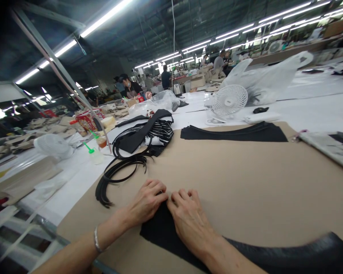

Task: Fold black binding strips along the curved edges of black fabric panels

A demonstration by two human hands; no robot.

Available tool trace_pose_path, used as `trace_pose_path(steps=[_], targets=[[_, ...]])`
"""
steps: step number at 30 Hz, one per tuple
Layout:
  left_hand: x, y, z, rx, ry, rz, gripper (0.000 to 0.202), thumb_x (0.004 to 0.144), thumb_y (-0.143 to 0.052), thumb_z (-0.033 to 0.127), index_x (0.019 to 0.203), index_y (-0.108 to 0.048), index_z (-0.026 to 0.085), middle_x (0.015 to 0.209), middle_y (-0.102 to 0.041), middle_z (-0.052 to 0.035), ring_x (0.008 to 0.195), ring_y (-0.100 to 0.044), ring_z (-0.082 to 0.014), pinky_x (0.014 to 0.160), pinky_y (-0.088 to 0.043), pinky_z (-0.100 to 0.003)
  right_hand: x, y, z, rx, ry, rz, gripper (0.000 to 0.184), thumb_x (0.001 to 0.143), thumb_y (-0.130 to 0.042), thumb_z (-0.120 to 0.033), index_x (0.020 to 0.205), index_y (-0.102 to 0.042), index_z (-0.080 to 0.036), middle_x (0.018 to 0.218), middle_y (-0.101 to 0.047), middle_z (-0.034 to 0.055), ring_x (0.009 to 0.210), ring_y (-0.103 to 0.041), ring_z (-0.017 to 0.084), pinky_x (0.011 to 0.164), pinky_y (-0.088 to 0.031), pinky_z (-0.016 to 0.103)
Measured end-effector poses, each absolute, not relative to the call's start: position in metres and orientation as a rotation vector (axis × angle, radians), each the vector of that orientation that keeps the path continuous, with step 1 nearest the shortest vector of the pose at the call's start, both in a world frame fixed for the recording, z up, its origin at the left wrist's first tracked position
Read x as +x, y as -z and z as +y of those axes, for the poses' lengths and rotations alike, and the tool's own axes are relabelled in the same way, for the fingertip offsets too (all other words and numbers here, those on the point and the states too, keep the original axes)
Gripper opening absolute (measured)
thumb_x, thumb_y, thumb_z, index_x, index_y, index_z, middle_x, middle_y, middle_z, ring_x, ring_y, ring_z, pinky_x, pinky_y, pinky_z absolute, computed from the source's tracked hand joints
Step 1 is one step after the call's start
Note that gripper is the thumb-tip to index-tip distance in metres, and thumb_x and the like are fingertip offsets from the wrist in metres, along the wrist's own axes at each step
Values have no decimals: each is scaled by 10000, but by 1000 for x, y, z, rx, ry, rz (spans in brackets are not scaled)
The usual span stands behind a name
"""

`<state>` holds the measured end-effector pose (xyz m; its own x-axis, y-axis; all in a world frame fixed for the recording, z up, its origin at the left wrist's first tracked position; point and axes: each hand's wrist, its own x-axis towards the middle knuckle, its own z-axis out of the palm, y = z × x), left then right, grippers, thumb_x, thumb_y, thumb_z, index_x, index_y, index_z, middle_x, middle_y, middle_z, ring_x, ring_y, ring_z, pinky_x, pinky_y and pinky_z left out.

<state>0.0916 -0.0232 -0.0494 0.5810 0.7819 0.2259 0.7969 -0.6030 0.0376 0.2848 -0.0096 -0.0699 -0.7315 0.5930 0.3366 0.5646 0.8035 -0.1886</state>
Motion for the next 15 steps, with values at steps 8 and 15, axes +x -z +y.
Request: trace_pose_path(steps=[8,15], targets=[[95,54,-20,-2675,484,-1527,134,918,-461,117,858,-565,176,944,-550,-36,922,-483,-185,831,-355,-339,285,72,-10,-859,-105,-2610,219,844,-602,-86,1011,-612,-227,959,-586,17,912,-466,210,834,-278,385],[90,48,-24,-2725,406,-1468,275,857,-454,45,1029,-585,214,1043,-545,-38,966,-472,-198,857,-349,-350,283,72,-9,-863,-93,-2612,209,847,-608,-100,1019,-612,-219,970,-589,22,917,-466,217,833,-283,391]])
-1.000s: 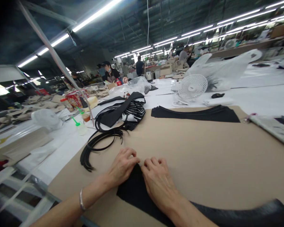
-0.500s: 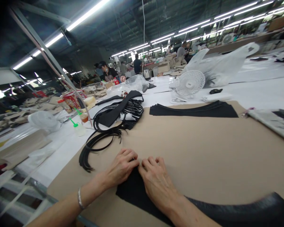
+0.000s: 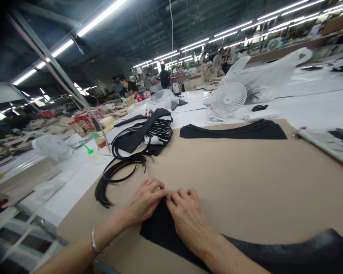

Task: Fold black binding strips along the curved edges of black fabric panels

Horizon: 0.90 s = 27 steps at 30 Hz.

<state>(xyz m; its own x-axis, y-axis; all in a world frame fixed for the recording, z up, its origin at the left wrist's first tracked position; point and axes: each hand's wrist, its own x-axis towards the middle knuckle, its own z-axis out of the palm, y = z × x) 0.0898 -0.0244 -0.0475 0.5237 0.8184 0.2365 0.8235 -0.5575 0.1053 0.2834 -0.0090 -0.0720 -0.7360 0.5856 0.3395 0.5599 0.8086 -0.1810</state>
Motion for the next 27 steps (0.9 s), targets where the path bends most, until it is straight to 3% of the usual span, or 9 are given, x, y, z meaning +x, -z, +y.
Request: trace_pose_path(steps=[14,21,27], targets=[[89,51,-17,-2757,294,-1261,154,906,-436,121,878,-579,172,1007,-564,-49,967,-489,-187,911,-337,-360,283,73,-10,-858,-105,-2604,223,837,-577,-53,988,-617,-214,950,-590,24,914,-466,212,847,-280,379],[90,53,-18,-2765,378,-1365,173,940,-408,139,886,-570,166,1011,-570,-53,960,-486,-189,898,-340,-364,283,71,-10,-858,-93,-2606,224,839,-581,-62,1003,-618,-209,956,-594,29,911,-469,210,853,-281,382],[95,55,-17,-2723,584,-1648,113,900,-510,107,858,-578,186,960,-571,-16,971,-507,-174,885,-345,-339,283,74,-10,-848,-110,-2611,231,846,-574,-63,1017,-613,-214,957,-596,29,916,-470,210,844,-282,380]])
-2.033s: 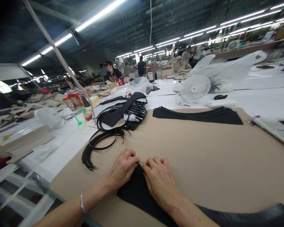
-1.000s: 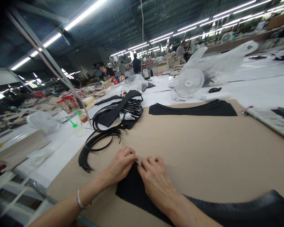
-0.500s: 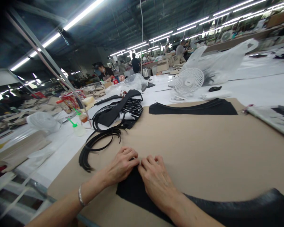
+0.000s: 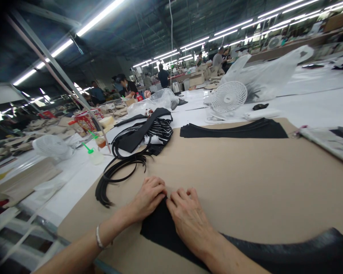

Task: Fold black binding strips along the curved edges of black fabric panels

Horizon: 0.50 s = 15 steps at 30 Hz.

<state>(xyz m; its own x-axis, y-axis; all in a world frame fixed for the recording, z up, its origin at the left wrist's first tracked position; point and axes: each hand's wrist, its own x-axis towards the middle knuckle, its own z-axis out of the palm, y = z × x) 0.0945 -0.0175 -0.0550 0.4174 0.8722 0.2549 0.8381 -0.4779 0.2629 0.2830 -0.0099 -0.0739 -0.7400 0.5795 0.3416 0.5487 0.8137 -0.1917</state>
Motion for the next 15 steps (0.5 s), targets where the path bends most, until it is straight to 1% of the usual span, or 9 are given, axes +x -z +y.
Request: trace_pose_path(steps=[5,10,12,15], targets=[[97,45,-20,2358,-680,1648,112,880,-532,96,843,-579,190,942,-571,-4,959,-529,-157,864,-377,-311,282,76,-10,-845,-96,-2613,233,849,-561,-52,1015,-615,-206,948,-595,39,910,-470,214,853,-277,391],[92,44,-36,2333,-715,1689,171,869,-519,64,936,-600,200,963,-580,-20,969,-507,-181,878,-379,-338,282,71,-10,-853,-172,-2603,232,845,-550,-35,989,-621,-203,948,-595,37,918,-475,209,845,-282,380],[90,49,-46,2392,-654,1682,219,894,-481,73,1024,-596,206,987,-591,-30,966,-497,-195,876,-386,-358,282,68,-10,-877,-247,-2590,273,847,-535,-32,1045,-608,-204,970,-596,38,929,-478,209,844,-287,376],[87,57,-58,2487,-525,1663,304,920,-415,79,1153,-561,209,1059,-600,-47,1006,-485,-216,900,-395,-392,282,65,-7,-957,-410,-2522,372,843,-531,-48,1181,-546,-201,1061,-588,46,990,-476,215,864,-295,374]])
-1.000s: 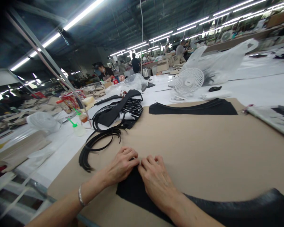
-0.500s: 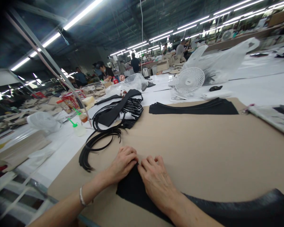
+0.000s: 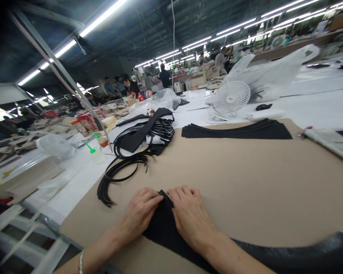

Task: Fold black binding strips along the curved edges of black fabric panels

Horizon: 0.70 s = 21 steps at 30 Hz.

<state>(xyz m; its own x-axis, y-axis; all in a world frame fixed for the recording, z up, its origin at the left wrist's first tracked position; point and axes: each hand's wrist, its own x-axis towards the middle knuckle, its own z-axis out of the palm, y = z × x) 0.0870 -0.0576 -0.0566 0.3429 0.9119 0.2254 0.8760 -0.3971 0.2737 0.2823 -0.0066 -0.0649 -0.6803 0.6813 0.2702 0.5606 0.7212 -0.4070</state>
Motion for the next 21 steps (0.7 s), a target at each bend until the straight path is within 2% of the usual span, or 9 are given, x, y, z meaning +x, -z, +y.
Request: trace_pose_path(steps=[3,9,16,21], targets=[[85,62,-65,2544,-448,1653,347,915,-408,78,1209,-537,209,1137,-586,-60,1076,-468,-234,947,-390,-420,282,62,-2,-999,-553,-2483,399,826,-544,-66,1188,-537,-232,1133,-565,33,1056,-467,208,879,-296,365],[84,68,-68,2577,-504,1677,373,920,-392,85,1249,-521,202,1188,-568,-73,1116,-463,-235,964,-403,-420,280,58,4,-913,-512,-2594,236,888,-523,-129,1066,-597,-265,1094,-559,0,1018,-483,191,856,-293,364],[85,69,-69,2539,-554,1721,391,909,-386,82,1240,-541,221,1209,-549,-91,1124,-479,-236,950,-422,-429,279,57,4,-874,-431,-2663,304,931,-441,-101,1148,-582,-260,1124,-572,24,1023,-491,199,874,-298,389],[84,69,-69,2507,-576,1691,366,926,-386,99,1230,-539,233,1172,-585,-69,1119,-488,-227,962,-405,-414,278,60,-2,-824,-284,-2707,366,885,-436,-45,1177,-564,-223,1104,-584,49,1041,-495,208,970,-261,456]])
